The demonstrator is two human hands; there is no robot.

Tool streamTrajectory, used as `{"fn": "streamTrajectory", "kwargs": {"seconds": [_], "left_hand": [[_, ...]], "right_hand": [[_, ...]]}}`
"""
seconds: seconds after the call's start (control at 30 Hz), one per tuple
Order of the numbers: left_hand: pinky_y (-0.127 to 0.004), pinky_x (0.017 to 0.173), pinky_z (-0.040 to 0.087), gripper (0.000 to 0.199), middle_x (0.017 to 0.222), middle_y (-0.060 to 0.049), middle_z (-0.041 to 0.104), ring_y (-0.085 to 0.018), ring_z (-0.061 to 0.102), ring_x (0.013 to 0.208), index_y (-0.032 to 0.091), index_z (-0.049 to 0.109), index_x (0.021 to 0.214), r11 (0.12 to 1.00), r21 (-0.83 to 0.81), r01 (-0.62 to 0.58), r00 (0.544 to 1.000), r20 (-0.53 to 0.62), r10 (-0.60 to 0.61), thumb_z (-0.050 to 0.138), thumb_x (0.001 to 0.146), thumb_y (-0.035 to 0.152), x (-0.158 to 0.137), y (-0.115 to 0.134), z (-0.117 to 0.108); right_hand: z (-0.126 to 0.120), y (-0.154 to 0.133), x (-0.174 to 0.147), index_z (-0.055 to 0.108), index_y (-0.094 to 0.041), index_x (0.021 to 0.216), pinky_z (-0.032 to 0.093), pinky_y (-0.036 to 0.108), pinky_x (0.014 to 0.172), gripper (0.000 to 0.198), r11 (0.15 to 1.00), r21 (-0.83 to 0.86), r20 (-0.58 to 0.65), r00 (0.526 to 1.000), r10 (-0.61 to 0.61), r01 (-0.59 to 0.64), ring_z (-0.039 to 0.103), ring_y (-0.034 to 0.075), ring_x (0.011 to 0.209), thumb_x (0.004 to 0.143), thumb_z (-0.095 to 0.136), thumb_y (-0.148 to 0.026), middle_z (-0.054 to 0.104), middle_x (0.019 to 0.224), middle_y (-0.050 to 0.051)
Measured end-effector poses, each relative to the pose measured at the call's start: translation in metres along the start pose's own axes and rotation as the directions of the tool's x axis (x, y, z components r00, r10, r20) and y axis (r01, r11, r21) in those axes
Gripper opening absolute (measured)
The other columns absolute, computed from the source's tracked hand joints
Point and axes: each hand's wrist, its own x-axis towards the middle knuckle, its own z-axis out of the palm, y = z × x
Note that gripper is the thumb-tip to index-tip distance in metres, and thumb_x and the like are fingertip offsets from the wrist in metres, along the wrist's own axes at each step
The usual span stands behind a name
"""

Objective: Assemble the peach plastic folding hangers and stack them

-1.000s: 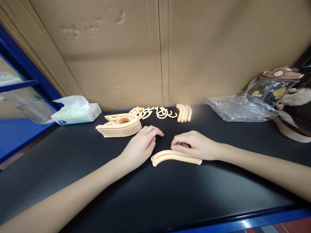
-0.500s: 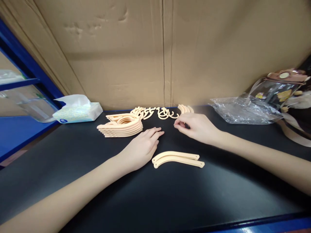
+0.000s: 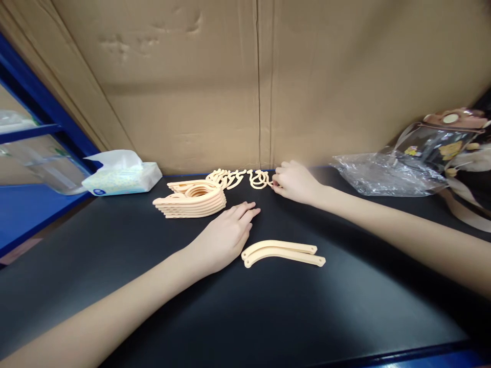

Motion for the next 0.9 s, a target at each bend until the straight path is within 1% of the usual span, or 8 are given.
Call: {"fn": "streamTrajectory", "kwargs": {"seconds": [0.27,0.4,0.5,0.57,0.63,0.73,0.8,0.9], "left_hand": [[-0.041,0.109,0.034,0.041,0.144,-0.011,0.041,-0.023,0.035,0.134,0.014,0.042,0.135,1.0,0.006,-0.006,1.0,-0.004,0.006,0.03,0.096,0.02,0.0,0.001,-0.001],[-0.041,0.109,0.034,0.041,0.143,-0.011,0.042,-0.023,0.036,0.134,0.014,0.042,0.135,1.0,0.011,-0.01,1.0,-0.007,0.01,0.029,0.096,0.02,0.0,0.001,0.0],[-0.041,0.109,0.034,0.042,0.143,-0.011,0.041,-0.023,0.035,0.134,0.013,0.042,0.135,1.0,0.008,-0.007,1.0,-0.005,0.007,0.029,0.096,0.019,0.0,0.001,0.0],[-0.041,0.109,0.034,0.041,0.143,-0.012,0.041,-0.023,0.036,0.134,0.013,0.042,0.135,1.0,0.005,-0.003,1.0,-0.008,0.003,0.03,0.096,0.019,0.0,0.001,0.0],[-0.041,0.108,0.034,0.041,0.143,-0.012,0.042,-0.023,0.037,0.133,0.013,0.043,0.134,1.0,0.004,-0.001,1.0,-0.018,0.001,0.03,0.096,0.019,0.0,0.001,0.001],[-0.041,0.108,0.035,0.041,0.143,-0.011,0.042,-0.023,0.037,0.133,0.014,0.043,0.134,1.0,0.0,0.001,1.0,-0.022,-0.001,0.03,0.095,0.019,0.0,0.001,0.001],[-0.041,0.108,0.035,0.041,0.143,-0.011,0.042,-0.023,0.037,0.133,0.015,0.043,0.134,1.0,-0.003,0.002,1.0,-0.016,-0.002,0.03,0.095,0.019,0.0,0.001,0.001],[-0.041,0.108,0.034,0.041,0.144,-0.011,0.041,-0.023,0.037,0.133,0.015,0.043,0.135,1.0,-0.008,0.005,1.0,-0.008,-0.005,0.03,0.096,0.02,0.0,0.001,0.001]], "right_hand": [[0.002,0.008,0.015,0.07,-0.012,0.075,0.029,0.033,0.07,0.023,0.995,0.046,-0.037,0.995,0.09,-0.088,0.054,0.021,0.074,0.082,0.05,-0.018,0.069,0.073,0.011],[-0.015,0.011,0.012,0.071,-0.014,0.079,0.03,0.032,0.072,0.024,0.986,0.096,-0.103,0.984,0.144,-0.134,0.054,0.02,0.076,0.084,0.048,-0.02,0.069,0.075,0.008],[-0.03,0.006,-0.005,0.07,-0.017,0.078,0.031,0.03,0.07,0.021,0.979,0.159,-0.123,0.981,0.151,-0.131,0.053,0.017,0.071,0.083,0.05,-0.023,0.066,0.07,0.004],[-0.038,-0.002,-0.022,0.069,-0.019,0.073,0.032,0.028,0.064,0.018,0.927,0.353,-0.086,0.983,0.164,-0.124,0.052,0.015,0.064,0.081,0.054,-0.026,0.063,0.065,0.001],[-0.041,-0.011,-0.041,0.068,-0.02,0.073,0.032,0.026,0.06,0.014,0.879,0.45,-0.043,0.979,0.197,-0.158,0.05,0.013,0.059,0.079,0.056,-0.025,0.061,0.062,-0.001],[-0.04,-0.024,-0.066,0.064,-0.02,0.07,0.034,0.026,0.061,0.011,0.854,0.487,0.065,0.983,0.174,-0.183,0.051,0.012,0.058,0.078,0.056,-0.021,0.059,0.059,-0.003],[-0.036,-0.03,-0.078,0.063,-0.021,0.074,0.035,0.026,0.061,0.01,0.848,0.472,0.126,0.971,0.206,-0.241,0.053,0.013,0.058,0.078,0.054,-0.021,0.059,0.058,-0.003],[-0.032,-0.034,-0.086,0.061,-0.021,0.075,0.034,0.026,0.06,0.009,0.87,0.408,0.158,0.96,0.23,-0.276,0.054,0.015,0.059,0.078,0.052,-0.022,0.058,0.057,-0.003]]}}
